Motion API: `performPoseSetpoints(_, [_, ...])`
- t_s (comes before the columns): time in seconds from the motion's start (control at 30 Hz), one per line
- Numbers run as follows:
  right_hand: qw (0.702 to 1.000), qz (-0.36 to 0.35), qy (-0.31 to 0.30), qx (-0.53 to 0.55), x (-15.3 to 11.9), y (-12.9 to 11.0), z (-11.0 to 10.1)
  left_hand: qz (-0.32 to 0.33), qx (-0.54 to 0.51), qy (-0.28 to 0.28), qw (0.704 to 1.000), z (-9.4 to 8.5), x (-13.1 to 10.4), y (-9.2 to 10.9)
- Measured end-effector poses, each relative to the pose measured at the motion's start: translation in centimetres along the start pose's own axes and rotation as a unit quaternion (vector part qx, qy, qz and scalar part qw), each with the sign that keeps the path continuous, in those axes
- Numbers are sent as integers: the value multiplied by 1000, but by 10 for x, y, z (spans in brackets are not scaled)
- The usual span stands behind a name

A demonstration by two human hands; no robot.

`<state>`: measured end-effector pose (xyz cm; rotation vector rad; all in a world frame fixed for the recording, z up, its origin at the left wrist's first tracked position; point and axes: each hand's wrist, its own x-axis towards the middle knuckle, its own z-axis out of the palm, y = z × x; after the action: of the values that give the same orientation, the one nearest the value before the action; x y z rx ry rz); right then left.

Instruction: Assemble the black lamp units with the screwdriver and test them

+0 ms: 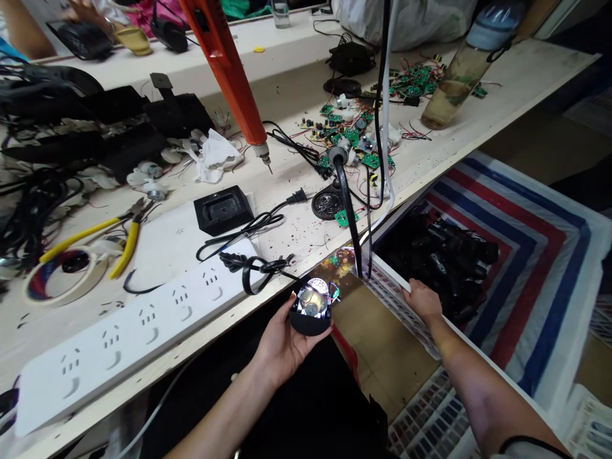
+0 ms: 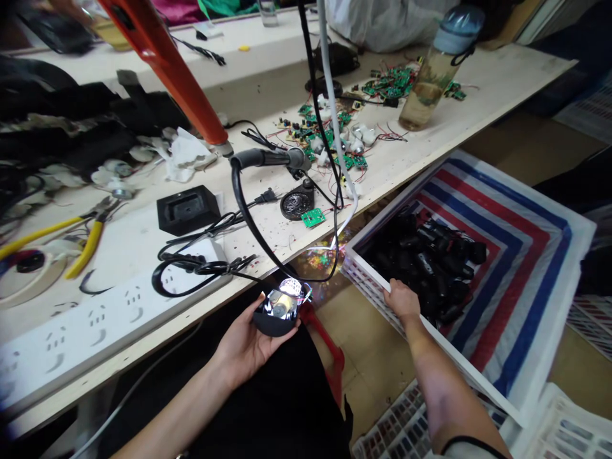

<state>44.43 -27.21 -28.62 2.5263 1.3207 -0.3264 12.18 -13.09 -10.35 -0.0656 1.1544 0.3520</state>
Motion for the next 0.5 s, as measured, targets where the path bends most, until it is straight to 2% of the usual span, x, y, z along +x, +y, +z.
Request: performPoseSetpoints(0.5, [1000, 5, 3, -1, -1, 0, -1, 3, -1, -6, 1000, -3, 3, -1])
